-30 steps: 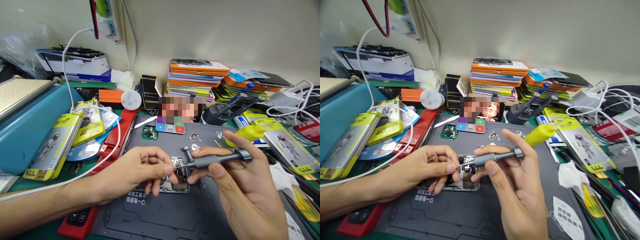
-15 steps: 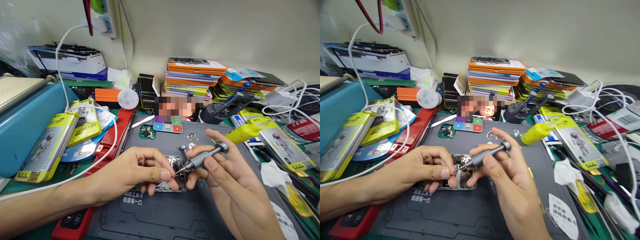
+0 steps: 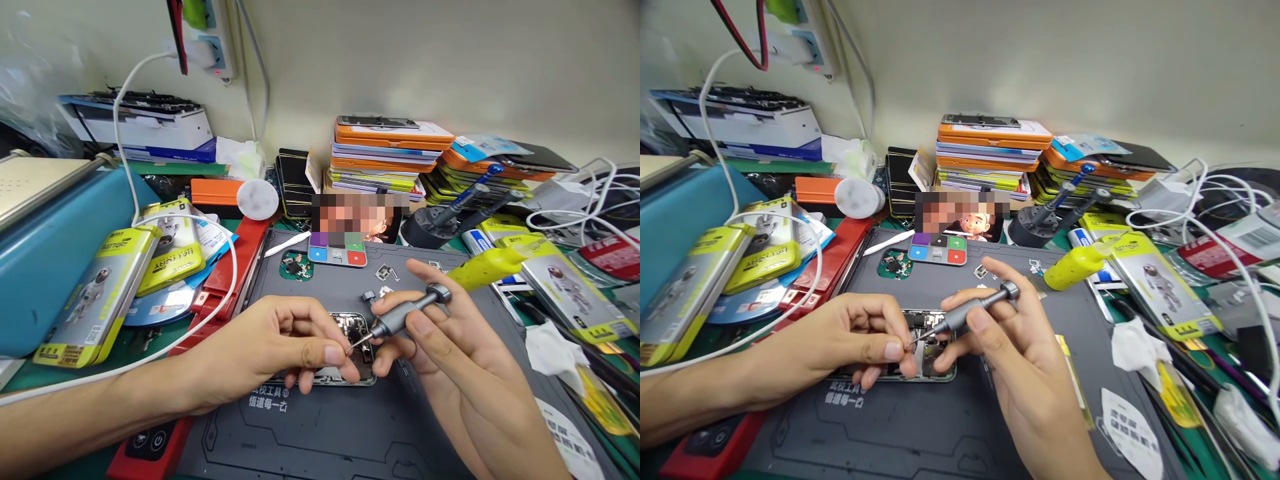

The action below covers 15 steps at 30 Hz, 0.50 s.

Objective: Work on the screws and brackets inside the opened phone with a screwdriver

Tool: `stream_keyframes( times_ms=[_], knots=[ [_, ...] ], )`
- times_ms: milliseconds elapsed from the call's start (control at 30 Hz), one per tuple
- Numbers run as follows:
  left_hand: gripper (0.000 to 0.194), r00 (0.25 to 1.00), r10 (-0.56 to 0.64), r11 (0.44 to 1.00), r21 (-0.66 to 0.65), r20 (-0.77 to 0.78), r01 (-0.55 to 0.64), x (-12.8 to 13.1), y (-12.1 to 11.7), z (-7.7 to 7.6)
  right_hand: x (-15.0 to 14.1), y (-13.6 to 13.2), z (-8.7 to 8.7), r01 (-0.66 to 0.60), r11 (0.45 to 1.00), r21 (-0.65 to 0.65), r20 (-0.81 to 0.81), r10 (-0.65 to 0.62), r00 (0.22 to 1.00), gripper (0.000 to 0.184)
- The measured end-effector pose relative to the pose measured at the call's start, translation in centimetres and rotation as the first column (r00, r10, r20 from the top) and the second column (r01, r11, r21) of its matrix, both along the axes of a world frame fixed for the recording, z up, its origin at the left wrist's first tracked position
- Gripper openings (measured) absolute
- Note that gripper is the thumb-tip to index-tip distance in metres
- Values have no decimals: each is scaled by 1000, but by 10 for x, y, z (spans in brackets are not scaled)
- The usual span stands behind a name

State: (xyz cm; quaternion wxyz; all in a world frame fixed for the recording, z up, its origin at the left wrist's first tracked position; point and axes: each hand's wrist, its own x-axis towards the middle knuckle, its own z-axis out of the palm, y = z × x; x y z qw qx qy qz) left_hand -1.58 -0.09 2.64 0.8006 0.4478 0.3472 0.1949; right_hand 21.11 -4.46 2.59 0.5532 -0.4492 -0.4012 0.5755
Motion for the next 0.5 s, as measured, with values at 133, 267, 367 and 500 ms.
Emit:
stream_keyframes(
  times_ms=[133, 267, 367, 500],
  knots=[
    [26, 1000, -5, 1000, 19, -19, 5, -2, 0, -1, 1, 1, 0, -2, 1000, -23, -14, 2, 1000, 39],
    [25, 1000, -15, 999, 30, -18, 15, -2, -1, -1, 2, 1, -1, -7, 999, -32, -21, 6, 1000, 36],
    [25, 1000, -12, 1000, 19, -12, 12, -2, -1, -1, 2, 0, -1, -12, 999, -41, -33, 10, 999, 34],
    [26, 1000, -7, 1000, 17, -10, 8, -1, -2, -1, 1, 0, -1, -9, 999, -39, -27, 8, 1000, 36]
  ],
)
